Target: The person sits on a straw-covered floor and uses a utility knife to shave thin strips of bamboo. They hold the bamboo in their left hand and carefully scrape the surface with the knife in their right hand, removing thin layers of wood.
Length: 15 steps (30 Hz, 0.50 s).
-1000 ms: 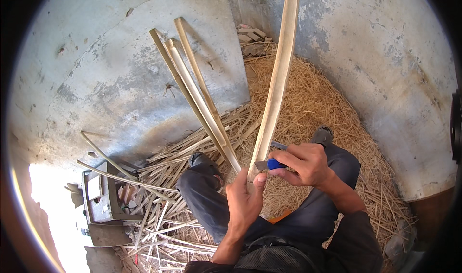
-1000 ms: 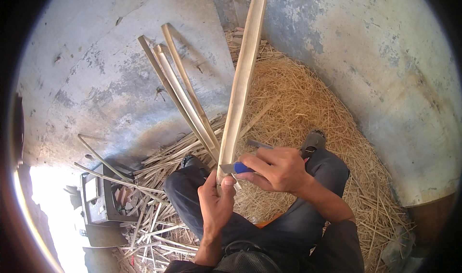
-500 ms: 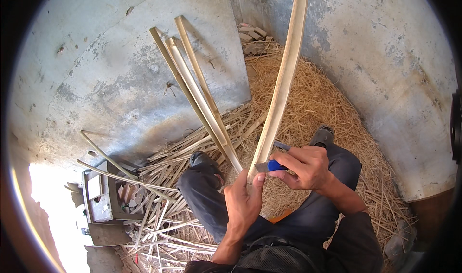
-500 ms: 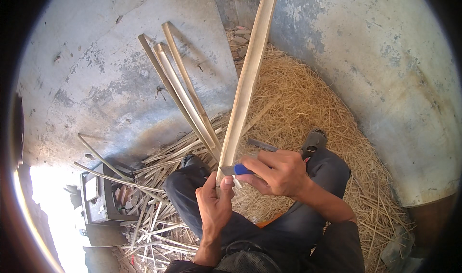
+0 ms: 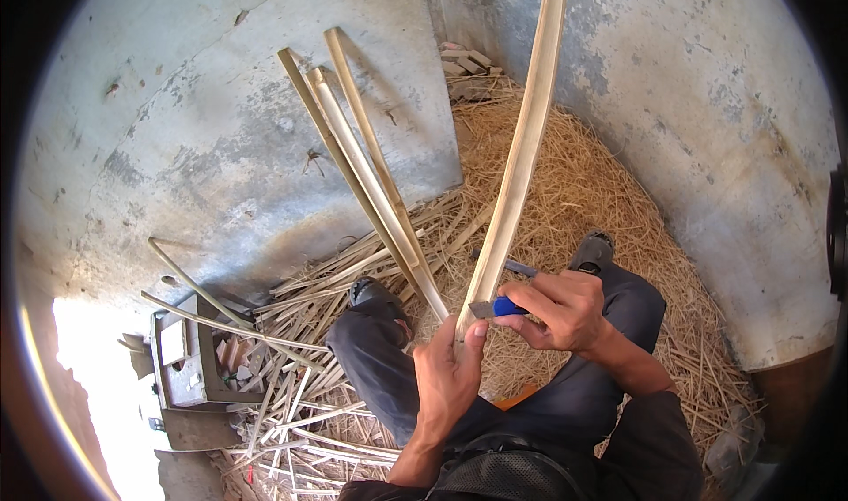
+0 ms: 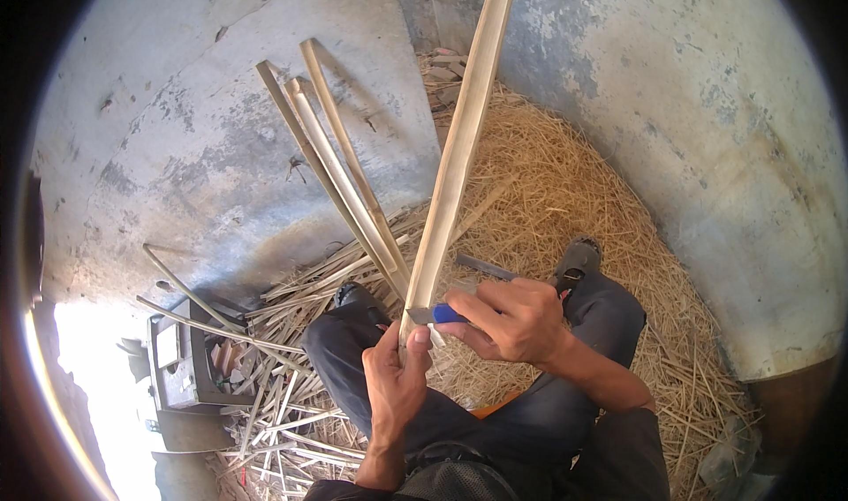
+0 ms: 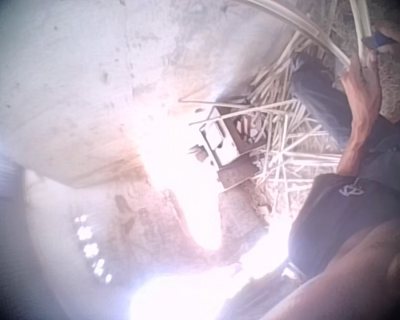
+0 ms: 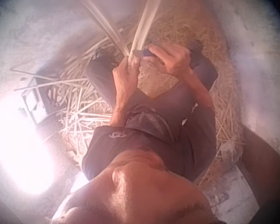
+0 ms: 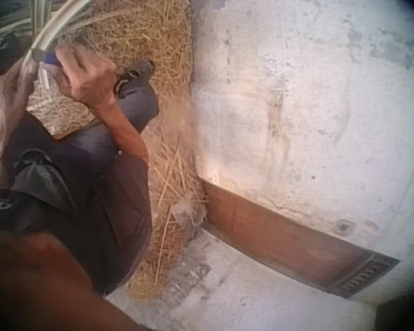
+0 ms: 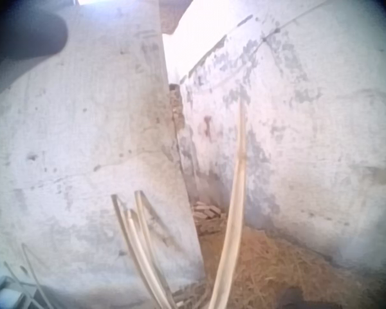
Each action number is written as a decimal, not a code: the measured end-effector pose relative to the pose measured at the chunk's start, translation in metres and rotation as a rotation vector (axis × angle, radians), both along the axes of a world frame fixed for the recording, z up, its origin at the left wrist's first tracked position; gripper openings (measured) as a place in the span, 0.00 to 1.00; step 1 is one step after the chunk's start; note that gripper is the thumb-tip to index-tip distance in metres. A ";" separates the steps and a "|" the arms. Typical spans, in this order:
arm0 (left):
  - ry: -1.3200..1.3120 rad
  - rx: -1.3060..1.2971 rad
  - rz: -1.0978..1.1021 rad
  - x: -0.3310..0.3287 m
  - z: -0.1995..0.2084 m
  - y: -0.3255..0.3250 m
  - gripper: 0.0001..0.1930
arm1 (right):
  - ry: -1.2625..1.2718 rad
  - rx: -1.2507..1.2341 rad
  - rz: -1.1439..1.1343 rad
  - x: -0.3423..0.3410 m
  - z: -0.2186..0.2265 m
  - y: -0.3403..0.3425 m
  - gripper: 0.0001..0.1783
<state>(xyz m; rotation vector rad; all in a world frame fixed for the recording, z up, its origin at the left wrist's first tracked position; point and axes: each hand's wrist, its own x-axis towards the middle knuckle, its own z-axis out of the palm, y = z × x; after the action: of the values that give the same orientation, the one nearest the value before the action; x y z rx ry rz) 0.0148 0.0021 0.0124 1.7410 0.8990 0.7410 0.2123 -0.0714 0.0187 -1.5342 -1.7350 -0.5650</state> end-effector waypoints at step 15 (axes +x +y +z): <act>0.087 -0.117 -0.047 -0.029 -0.025 -0.020 0.20 | 0.423 0.164 -0.425 0.083 0.033 -0.009 0.21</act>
<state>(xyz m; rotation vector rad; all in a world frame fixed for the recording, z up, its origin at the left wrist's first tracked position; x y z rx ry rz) -0.0147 -0.0183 -0.0122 1.6951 0.9386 0.5747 0.2948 -0.0808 0.0514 -1.7609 -1.0272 -0.5260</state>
